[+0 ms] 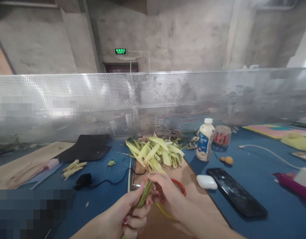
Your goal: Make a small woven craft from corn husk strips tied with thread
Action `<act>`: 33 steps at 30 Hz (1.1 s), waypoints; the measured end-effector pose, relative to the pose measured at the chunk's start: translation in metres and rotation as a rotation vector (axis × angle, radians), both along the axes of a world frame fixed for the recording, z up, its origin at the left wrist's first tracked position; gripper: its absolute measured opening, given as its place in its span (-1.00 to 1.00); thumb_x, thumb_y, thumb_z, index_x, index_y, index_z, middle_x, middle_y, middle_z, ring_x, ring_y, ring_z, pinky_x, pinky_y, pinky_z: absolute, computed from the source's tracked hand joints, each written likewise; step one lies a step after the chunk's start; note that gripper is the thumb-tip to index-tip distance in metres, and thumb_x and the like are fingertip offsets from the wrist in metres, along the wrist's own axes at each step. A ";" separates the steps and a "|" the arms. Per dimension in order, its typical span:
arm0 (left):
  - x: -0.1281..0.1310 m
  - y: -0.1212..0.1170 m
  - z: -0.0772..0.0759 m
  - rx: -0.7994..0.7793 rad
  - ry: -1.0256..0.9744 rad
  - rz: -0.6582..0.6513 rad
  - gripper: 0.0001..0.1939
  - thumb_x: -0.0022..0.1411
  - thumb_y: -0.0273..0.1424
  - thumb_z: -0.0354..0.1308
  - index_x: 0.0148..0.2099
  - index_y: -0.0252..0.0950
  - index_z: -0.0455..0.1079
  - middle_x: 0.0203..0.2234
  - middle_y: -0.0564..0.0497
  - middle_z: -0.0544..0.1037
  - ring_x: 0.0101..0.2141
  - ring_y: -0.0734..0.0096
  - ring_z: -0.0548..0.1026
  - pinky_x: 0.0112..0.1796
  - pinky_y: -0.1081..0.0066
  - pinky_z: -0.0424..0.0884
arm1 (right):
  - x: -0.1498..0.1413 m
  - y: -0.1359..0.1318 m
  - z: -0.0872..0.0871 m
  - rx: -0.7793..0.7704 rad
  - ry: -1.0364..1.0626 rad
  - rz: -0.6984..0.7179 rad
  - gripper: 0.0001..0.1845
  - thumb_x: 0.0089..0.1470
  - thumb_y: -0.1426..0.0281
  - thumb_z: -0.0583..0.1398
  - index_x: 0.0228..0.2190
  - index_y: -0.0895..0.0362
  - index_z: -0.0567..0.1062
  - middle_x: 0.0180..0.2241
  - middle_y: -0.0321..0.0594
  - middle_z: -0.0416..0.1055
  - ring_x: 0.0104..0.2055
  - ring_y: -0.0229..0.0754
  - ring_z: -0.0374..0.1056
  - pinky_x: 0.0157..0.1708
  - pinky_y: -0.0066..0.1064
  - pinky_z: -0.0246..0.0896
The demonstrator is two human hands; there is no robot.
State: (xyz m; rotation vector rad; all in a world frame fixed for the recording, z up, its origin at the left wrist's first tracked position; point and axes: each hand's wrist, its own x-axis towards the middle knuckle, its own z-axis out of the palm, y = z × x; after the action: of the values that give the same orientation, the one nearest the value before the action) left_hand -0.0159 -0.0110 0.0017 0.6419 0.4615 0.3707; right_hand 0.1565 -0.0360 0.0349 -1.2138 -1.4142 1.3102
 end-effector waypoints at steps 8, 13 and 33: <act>0.002 -0.001 0.000 0.099 0.075 0.049 -0.66 0.18 -0.11 -0.08 -0.41 -0.29 0.16 -0.73 0.24 -0.04 -0.74 0.69 -0.24 -0.74 0.66 -0.28 | -0.029 0.026 -0.011 -0.121 0.165 0.087 -0.70 -0.19 0.16 0.20 -0.52 0.13 0.30 -0.67 -0.36 0.25 -0.65 -0.34 0.15 -0.69 -0.53 -0.17; 0.002 -0.003 0.000 0.082 0.088 0.016 -0.64 0.17 -0.08 -0.10 -0.45 -0.29 0.14 -0.73 0.24 -0.07 -0.75 0.68 -0.27 -0.74 0.63 -0.32 | -0.025 0.018 -0.004 -0.085 0.176 0.073 -0.66 -0.19 0.13 0.20 -0.60 0.14 0.27 -0.73 -0.43 0.11 -0.69 -0.40 0.02 -0.69 -0.54 -0.19; -0.070 0.066 0.021 0.241 0.143 0.545 -0.88 0.15 -0.45 0.00 -0.43 -0.32 0.13 -0.79 0.31 -0.12 -0.81 0.74 -0.14 -0.79 0.68 -0.24 | -0.064 0.098 -0.040 0.470 -0.971 0.051 -0.83 0.09 0.41 0.06 -0.32 0.24 0.41 -0.23 -0.08 0.35 -0.23 -0.17 0.27 -0.20 -0.27 0.13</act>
State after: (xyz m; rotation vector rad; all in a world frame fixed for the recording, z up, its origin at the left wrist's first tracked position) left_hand -0.0862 0.0550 0.0224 0.7754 0.7371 0.9106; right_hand 0.0926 0.0616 -0.0051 -1.5406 -2.2594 0.3033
